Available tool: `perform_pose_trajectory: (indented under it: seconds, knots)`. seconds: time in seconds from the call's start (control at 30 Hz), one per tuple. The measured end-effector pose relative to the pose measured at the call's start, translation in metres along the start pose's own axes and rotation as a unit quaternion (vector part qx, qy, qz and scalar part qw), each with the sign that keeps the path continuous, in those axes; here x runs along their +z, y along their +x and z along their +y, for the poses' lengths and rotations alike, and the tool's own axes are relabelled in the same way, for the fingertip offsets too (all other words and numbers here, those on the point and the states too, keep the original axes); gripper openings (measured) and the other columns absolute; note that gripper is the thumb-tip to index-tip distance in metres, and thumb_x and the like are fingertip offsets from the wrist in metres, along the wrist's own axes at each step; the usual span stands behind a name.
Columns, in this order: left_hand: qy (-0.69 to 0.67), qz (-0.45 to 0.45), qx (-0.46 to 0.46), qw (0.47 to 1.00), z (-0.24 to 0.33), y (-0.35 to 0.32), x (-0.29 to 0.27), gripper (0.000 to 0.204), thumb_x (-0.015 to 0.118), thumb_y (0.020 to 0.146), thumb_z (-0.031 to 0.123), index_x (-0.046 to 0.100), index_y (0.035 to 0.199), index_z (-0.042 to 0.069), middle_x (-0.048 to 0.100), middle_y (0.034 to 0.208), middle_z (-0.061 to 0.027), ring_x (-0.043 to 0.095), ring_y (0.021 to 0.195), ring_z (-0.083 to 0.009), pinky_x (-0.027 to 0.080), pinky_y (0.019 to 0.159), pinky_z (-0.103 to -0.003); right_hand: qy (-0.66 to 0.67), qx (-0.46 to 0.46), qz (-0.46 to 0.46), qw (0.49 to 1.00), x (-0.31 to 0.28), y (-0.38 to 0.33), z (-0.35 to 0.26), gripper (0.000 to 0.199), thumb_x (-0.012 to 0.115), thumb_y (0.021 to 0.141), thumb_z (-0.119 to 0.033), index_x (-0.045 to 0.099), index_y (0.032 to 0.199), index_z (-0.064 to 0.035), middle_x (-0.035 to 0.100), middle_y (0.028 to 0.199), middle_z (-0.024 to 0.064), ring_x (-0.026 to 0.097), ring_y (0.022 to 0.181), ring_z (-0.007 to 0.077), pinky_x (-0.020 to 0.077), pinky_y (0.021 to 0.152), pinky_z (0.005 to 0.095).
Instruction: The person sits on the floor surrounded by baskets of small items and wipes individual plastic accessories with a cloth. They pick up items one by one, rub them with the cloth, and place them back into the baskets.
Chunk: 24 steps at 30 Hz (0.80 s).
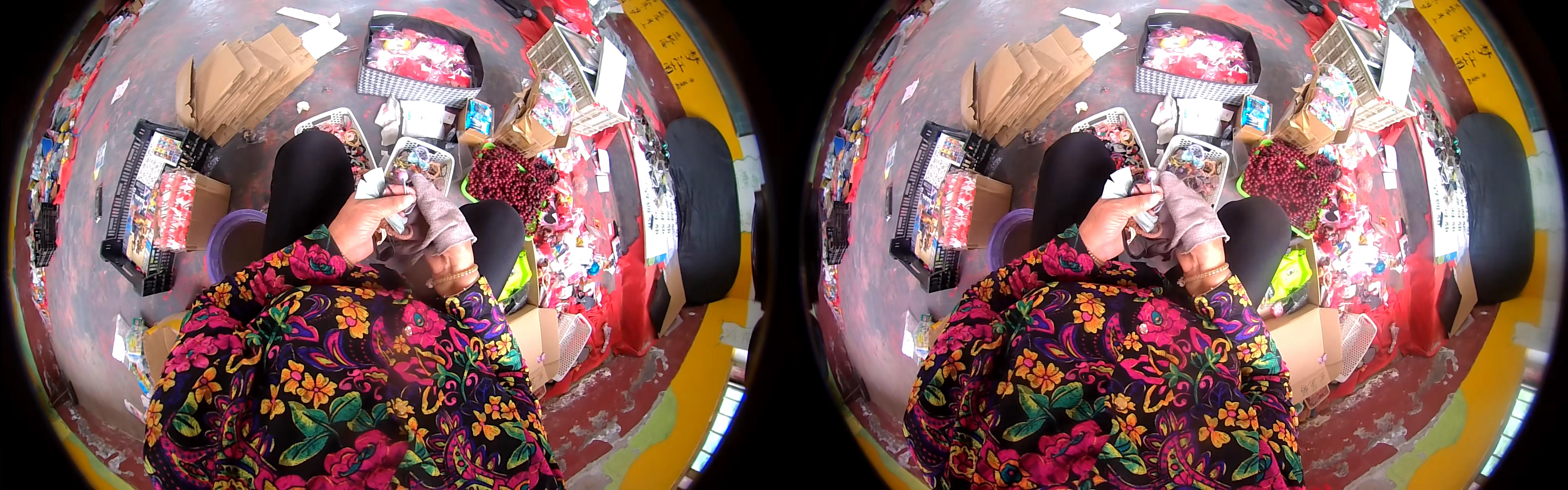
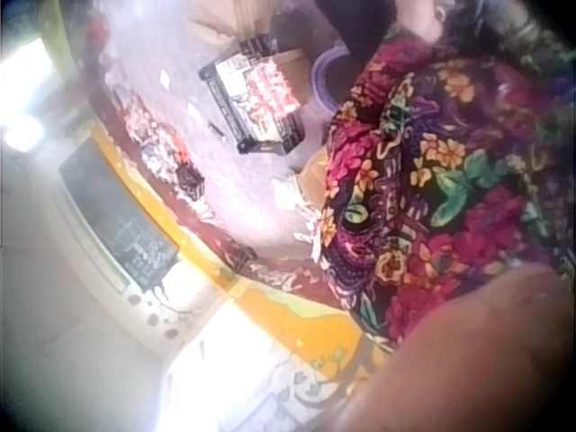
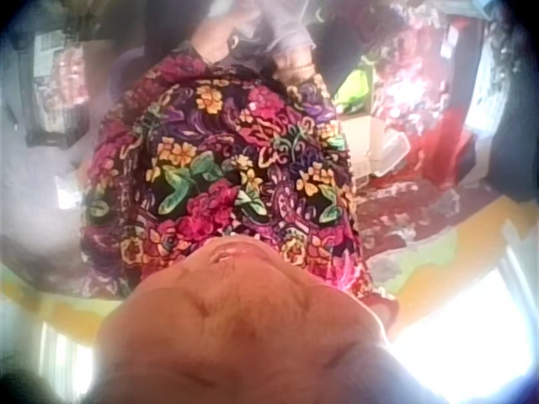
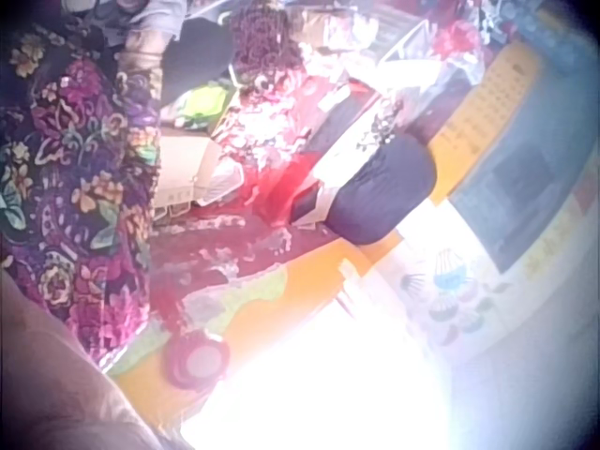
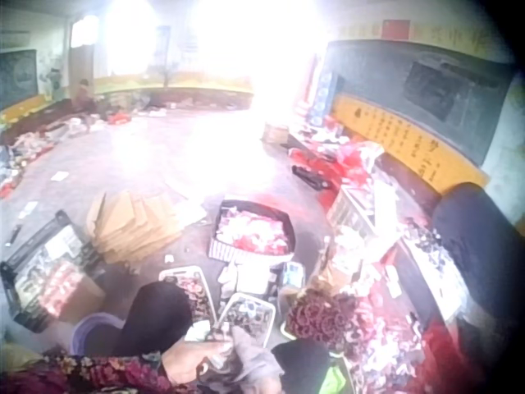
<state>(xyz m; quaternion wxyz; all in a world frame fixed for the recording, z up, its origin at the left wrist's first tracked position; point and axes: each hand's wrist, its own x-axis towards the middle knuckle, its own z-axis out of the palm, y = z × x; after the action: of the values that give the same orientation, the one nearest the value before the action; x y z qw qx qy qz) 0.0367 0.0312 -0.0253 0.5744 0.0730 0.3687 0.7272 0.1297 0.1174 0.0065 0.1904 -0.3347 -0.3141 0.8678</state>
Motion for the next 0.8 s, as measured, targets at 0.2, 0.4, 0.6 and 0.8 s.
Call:
perform_pose_trajectory:
  seconds: [0.2, 0.4, 0.6, 0.8]
  knots:
    - [0.043, -0.02, -0.051, 0.998, -0.002, 0.0, -0.009, 0.017, 0.056, 0.085, 0.012, 0.057, 0.1, 0.005, 0.056, 0.087, -0.0015, 0.054, 0.07, -0.0082, 0.051, 0.059, -0.031, 0.068, -0.035, 0.025, 0.997, -0.033, 0.016, 0.007, 0.022, 0.054, 0.087, -0.025, 0.055, 0.096, -0.0054, 0.059, 0.079, 0.0023, 0.056, 0.065, 0.0121, 0.0454, 0.056, 0.0231]
    - [0.024, 0.024, -0.071, 0.997, 0.004, 0.002, -0.009, 0.013, 0.059, 0.083, 0.013, 0.059, 0.094, 0.005, 0.059, 0.083, -0.0029, 0.054, 0.068, -0.0097, 0.048, 0.057, -0.026, -0.006, 0.041, 0.023, 0.999, -0.044, 0.005, -0.005, 0.02, 0.054, 0.086, -0.029, 0.054, 0.081, -0.0094, 0.048, 0.057, -0.0022, 0.048, 0.044, 0.0113, 0.0367, 0.036, 0.0244]
    - [0.073, -0.058, -0.069, 0.993, 0.005, -0.003, 0.002, 0.015, 0.061, 0.081, 0.008, 0.051, 0.091, 0.006, 0.056, 0.081, -0.0036, 0.054, 0.068, -0.0109, 0.045, 0.059, -0.023, -0.035, 0.009, 0.02, 0.999, -0.036, 0.004, 0.007, 0.019, 0.052, 0.088, -0.023, 0.06, 0.092, -0.0054, 0.061, 0.072, 0.0032, 0.052, 0.049, 0.0093, 0.0388, 0.041, 0.0205]
    - [0.065, -0.003, -0.019, 0.998, 0.005, -0.002, -0.003, 0.016, 0.061, 0.078, -0.001, 0.048, 0.085, 0.005, 0.056, 0.08, -0.0044, 0.056, 0.069, -0.0133, 0.045, 0.059, -0.024, -0.021, 0.027, -0.045, 0.998, -0.04, 0.015, 0.006, 0.029, 0.049, 0.09, -0.022, 0.053, 0.108, 0.0001, 0.062, 0.089, 0.008, 0.059, 0.067, 0.0151, 0.0479, 0.058, 0.0259]
